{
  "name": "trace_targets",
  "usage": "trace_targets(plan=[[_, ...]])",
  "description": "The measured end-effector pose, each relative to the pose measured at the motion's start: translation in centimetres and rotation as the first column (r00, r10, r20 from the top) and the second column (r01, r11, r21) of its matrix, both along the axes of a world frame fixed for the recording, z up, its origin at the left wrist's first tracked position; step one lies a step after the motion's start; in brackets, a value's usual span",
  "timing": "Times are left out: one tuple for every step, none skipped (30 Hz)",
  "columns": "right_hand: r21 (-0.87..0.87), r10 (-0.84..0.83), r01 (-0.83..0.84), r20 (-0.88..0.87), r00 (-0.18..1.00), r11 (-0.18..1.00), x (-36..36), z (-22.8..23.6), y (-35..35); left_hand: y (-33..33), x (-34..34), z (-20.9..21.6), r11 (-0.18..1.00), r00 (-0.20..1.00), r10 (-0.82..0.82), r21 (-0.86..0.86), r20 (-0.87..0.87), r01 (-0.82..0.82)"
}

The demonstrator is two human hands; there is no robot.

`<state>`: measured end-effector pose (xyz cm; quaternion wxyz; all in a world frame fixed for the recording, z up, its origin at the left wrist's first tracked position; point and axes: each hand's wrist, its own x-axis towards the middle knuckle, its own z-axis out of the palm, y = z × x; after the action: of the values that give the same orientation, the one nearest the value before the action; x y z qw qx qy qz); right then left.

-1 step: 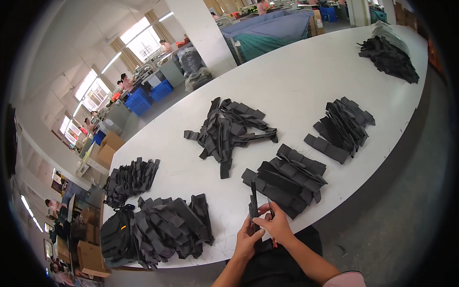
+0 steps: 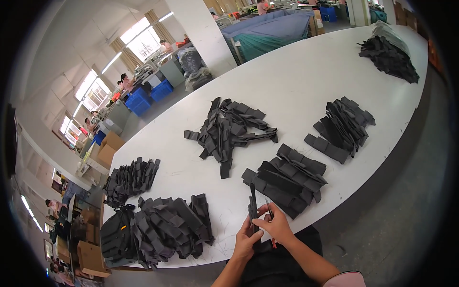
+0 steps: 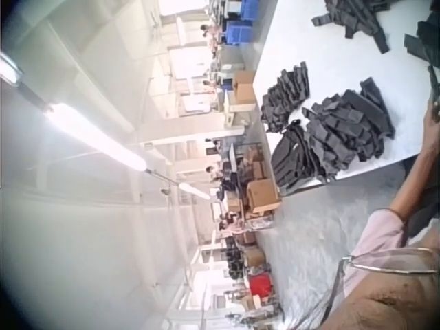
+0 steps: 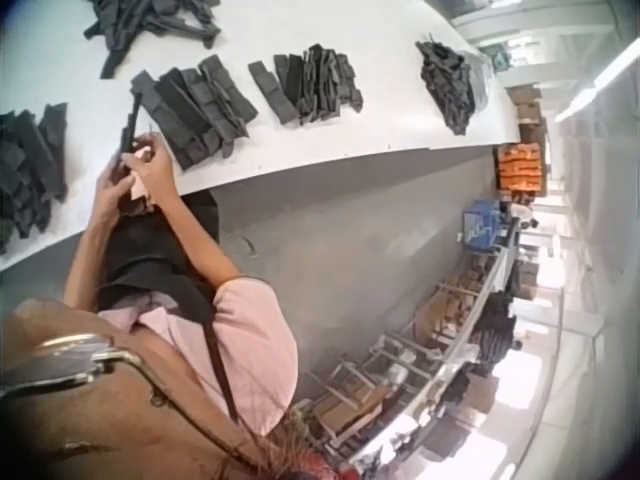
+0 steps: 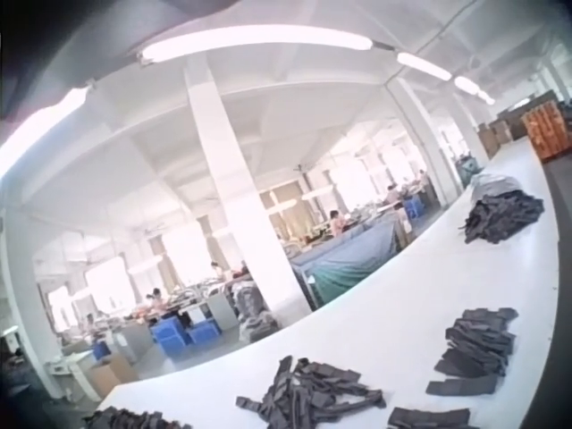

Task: The person is using small snips to trim excess threads and tidy the edges of black fabric strips in a factory setting.

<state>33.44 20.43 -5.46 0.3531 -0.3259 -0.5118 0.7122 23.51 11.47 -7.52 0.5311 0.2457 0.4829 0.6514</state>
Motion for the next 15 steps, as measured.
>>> trace_targets(plan=[[-0.049,0.026,-0.026,-0.008,1.000,0.998,0.2,0.3,-0.3,-0.5,-0.1,0.0,0.999,0.999,0.020,-0.031,0.040,-0.019],[-0.053,0.025,-0.026,-0.009,1.000,0.998,0.2,0.3,-0.5,-0.8,-0.1,0.0,0.999,0.999,0.020,-0.034,0.040,-0.018],[-0.060,0.026,-0.026,0.003,1.000,0.998,0.1,0.4,-0.7,-1.0,-0.1,0.3,0.998,0.993,0.045,-0.051,0.110,-0.039],[-0.068,0.028,-0.026,0.016,0.999,0.997,0.2,0.4,-1.0,-1.2,0.1,0.5,0.996,0.981,0.071,-0.071,0.179,-0.059],[0.073,0.003,-0.016,0.168,0.986,0.997,0.5,0.0,-1.4,-1.3,0.4,0.4,0.995,0.980,0.073,-0.077,0.183,-0.060],[0.069,0.007,-0.019,0.173,0.985,0.997,0.2,-0.4,-1.6,-1.2,0.9,0.2,0.989,0.985,0.117,-0.107,0.128,-0.103],[0.330,-0.173,0.095,0.213,0.962,0.939,-0.4,-0.8,-2.0,-1.0,1.4,-0.2,0.980,0.985,0.158,-0.138,0.074,-0.147],[0.569,-0.349,0.177,0.208,0.914,0.803,-0.9,-1.2,-2.4,-0.6,1.6,-1.3,0.978,0.983,0.161,-0.149,0.082,-0.148],[0.492,-0.300,0.151,0.241,0.923,0.857,-1.9,-1.1,-2.7,0.0,1.4,-3.0,0.967,0.931,0.226,-0.048,-0.286,-0.249],[0.549,-0.319,0.130,0.264,0.910,0.825,-2.2,-1.4,-2.6,0.3,1.9,-3.0,0.953,0.746,0.275,0.071,-0.606,-0.294],[0.581,-0.342,0.117,0.294,0.893,0.806,-2.5,-2.0,-1.8,0.6,1.4,-3.0,0.934,0.758,0.291,0.002,-0.585,-0.357],[0.643,-0.384,0.132,0.269,0.884,0.755,-2.2,-2.1,-1.1,0.8,0.9,-1.9,0.907,0.772,0.298,-0.087,-0.561,-0.413],[0.613,-0.343,0.136,0.234,0.909,0.778,-1.9,-2.3,-0.2,0.8,-0.1,-2.5,0.908,0.785,0.380,0.033,-0.489,-0.419],[0.619,-0.334,0.102,0.271,0.903,0.779,-1.6,-2.5,0.0,0.7,-1.2,-3.0,0.890,0.794,0.452,0.151,-0.406,-0.429],[0.596,-0.300,0.091,0.262,0.917,0.798,-1.4,-3.0,-0.2,0.4,-1.9,-2.7,0.931,0.813,0.352,0.082,-0.463,-0.357]])
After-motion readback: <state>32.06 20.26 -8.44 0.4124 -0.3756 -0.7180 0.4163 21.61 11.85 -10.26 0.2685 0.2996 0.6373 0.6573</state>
